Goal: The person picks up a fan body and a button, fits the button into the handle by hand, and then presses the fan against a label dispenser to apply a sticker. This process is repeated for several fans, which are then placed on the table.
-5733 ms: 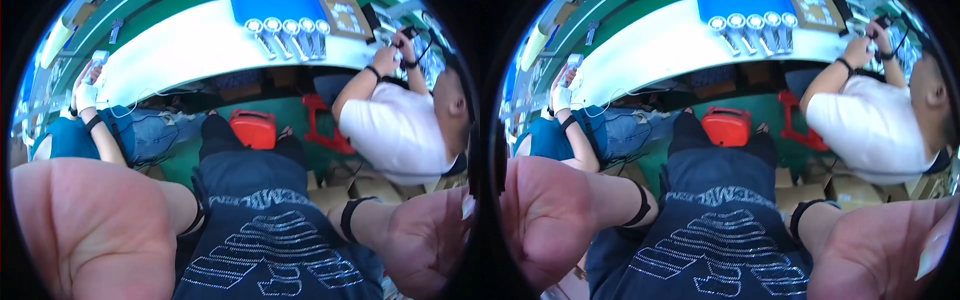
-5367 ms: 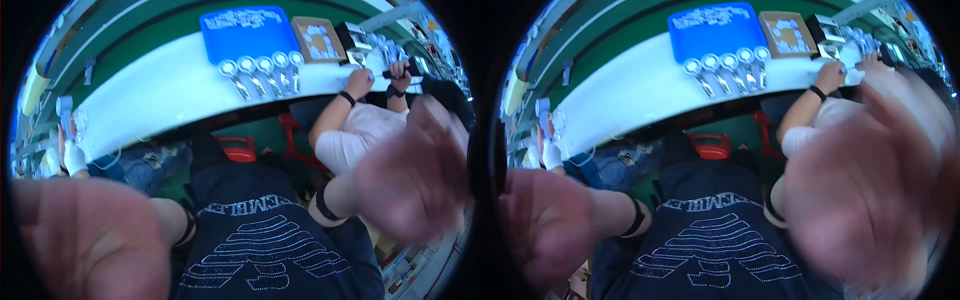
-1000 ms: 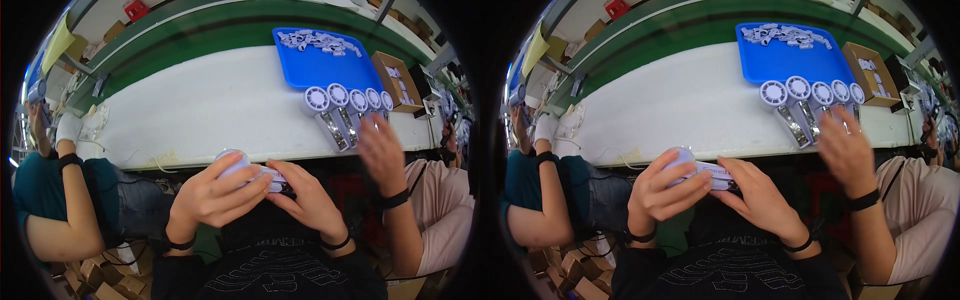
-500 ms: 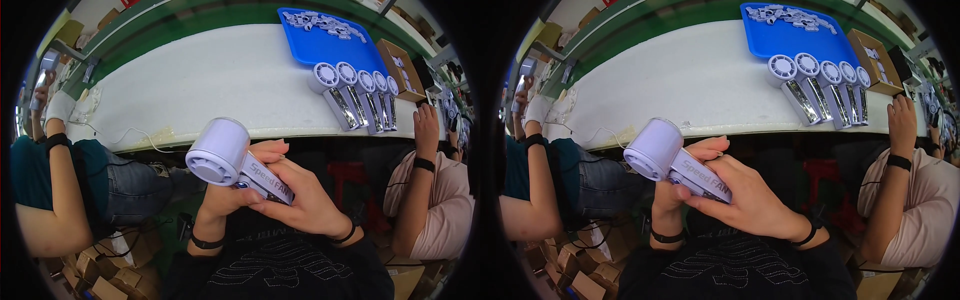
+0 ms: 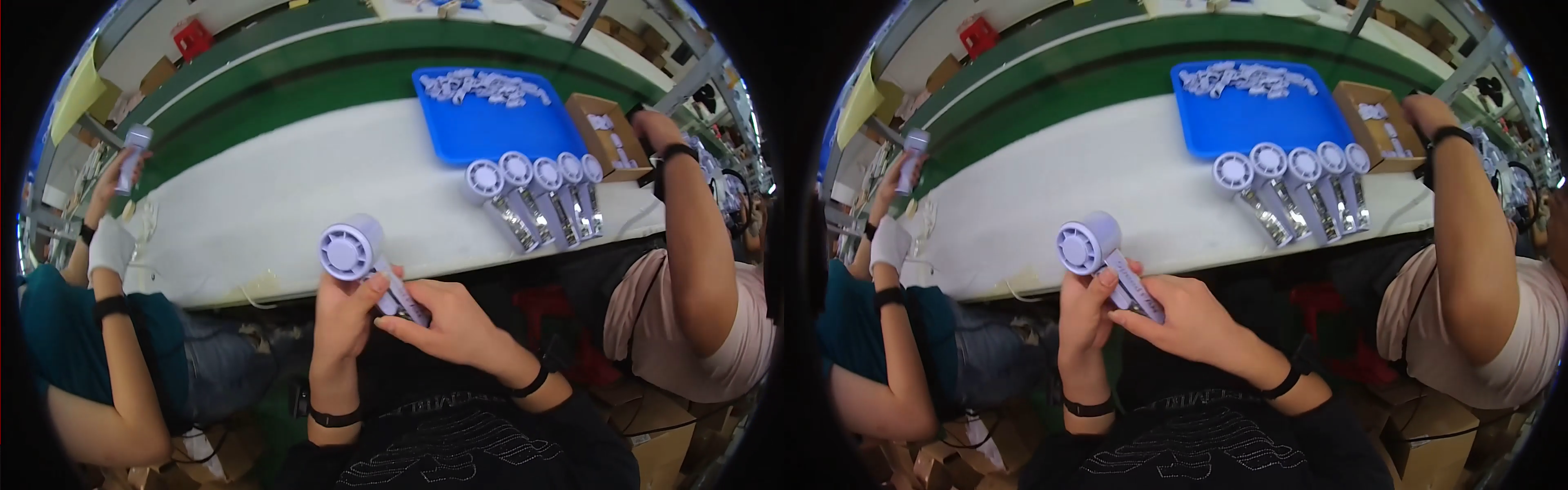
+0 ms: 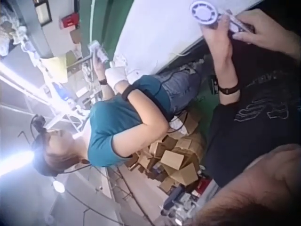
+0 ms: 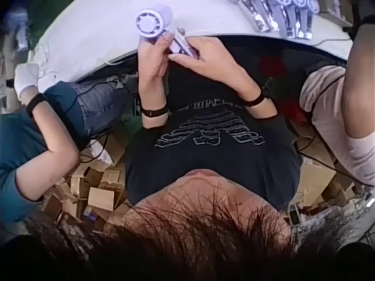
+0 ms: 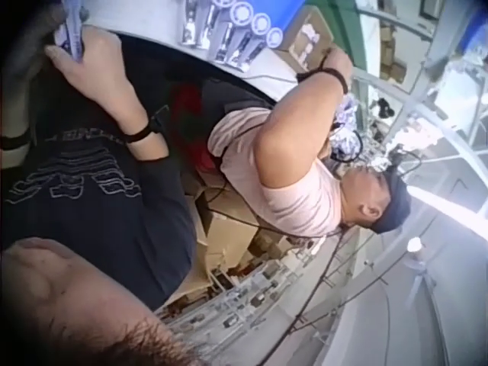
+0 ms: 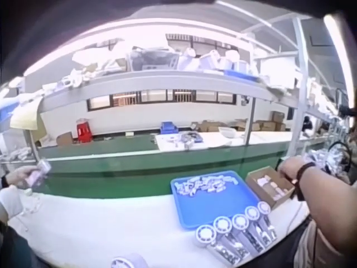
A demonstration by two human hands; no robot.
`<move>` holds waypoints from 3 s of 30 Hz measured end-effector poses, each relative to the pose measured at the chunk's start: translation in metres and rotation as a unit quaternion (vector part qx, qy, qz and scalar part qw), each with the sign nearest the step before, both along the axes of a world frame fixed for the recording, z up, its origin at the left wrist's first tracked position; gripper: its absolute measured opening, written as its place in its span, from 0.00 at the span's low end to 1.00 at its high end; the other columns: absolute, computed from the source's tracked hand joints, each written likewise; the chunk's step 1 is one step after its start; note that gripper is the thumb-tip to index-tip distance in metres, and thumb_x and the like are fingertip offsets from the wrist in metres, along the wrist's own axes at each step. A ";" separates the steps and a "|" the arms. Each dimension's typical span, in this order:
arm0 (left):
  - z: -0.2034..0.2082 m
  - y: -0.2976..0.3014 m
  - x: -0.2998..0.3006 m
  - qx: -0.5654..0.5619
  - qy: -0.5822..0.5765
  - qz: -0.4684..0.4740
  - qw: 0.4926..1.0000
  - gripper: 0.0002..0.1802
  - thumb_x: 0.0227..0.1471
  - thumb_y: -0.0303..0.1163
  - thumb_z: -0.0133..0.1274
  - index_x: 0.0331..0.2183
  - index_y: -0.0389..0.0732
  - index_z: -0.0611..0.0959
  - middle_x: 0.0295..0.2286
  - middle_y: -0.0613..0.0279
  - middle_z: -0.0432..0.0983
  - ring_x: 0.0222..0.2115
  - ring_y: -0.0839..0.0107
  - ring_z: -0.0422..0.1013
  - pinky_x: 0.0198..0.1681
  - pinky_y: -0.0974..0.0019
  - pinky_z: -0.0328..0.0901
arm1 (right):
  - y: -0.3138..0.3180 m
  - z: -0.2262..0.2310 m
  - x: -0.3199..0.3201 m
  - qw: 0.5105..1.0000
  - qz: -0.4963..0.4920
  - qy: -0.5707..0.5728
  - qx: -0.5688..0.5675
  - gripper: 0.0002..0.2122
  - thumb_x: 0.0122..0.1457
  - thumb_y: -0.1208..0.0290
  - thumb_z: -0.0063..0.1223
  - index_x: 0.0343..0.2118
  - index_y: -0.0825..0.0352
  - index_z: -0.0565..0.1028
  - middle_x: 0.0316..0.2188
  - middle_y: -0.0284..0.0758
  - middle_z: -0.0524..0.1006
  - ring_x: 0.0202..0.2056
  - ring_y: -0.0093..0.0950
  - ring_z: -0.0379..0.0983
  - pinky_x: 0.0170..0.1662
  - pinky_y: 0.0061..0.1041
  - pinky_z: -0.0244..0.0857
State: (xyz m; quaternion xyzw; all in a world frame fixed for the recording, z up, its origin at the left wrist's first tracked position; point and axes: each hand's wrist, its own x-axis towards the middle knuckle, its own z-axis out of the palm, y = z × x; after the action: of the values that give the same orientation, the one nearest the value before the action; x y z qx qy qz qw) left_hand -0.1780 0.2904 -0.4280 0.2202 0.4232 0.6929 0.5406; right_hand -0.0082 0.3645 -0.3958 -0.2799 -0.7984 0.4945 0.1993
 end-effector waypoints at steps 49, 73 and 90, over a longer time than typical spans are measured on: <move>0.007 0.099 -0.029 0.244 0.664 -0.066 0.704 0.16 0.47 0.27 0.72 0.41 0.40 0.90 0.40 0.59 0.87 0.49 0.56 0.81 0.59 0.48 0.70 | 0.096 -0.047 0.020 0.932 -0.082 0.145 0.323 0.08 0.55 0.81 0.71 0.37 0.68 0.83 0.40 0.37 0.84 0.39 0.35 0.81 0.40 0.30 0.73; 0.009 0.105 -0.034 0.239 0.640 -0.129 0.719 0.15 0.46 0.21 0.71 0.40 0.36 0.91 0.40 0.58 0.85 0.46 0.54 0.81 0.55 0.48 0.76 | 0.087 -0.048 0.027 0.943 -0.082 0.133 0.294 0.13 0.53 0.85 0.71 0.42 0.74 0.85 0.42 0.43 0.85 0.45 0.40 0.84 0.47 0.33 0.79; -0.003 0.103 -0.026 0.229 0.670 -0.067 0.703 0.21 0.45 0.27 0.74 0.43 0.37 0.89 0.46 0.56 0.84 0.52 0.54 0.80 0.53 0.53 0.76 | 0.093 -0.057 0.018 0.904 -0.096 0.176 0.378 0.13 0.48 0.86 0.71 0.38 0.76 0.83 0.39 0.44 0.84 0.41 0.40 0.83 0.43 0.34 0.77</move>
State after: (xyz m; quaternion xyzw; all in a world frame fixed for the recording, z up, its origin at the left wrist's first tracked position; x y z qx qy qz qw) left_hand -0.2041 0.3929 -0.4311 0.7711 0.4859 0.4010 0.0925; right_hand 0.0102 0.4574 -0.4524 -0.1674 -0.8468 0.1751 0.4735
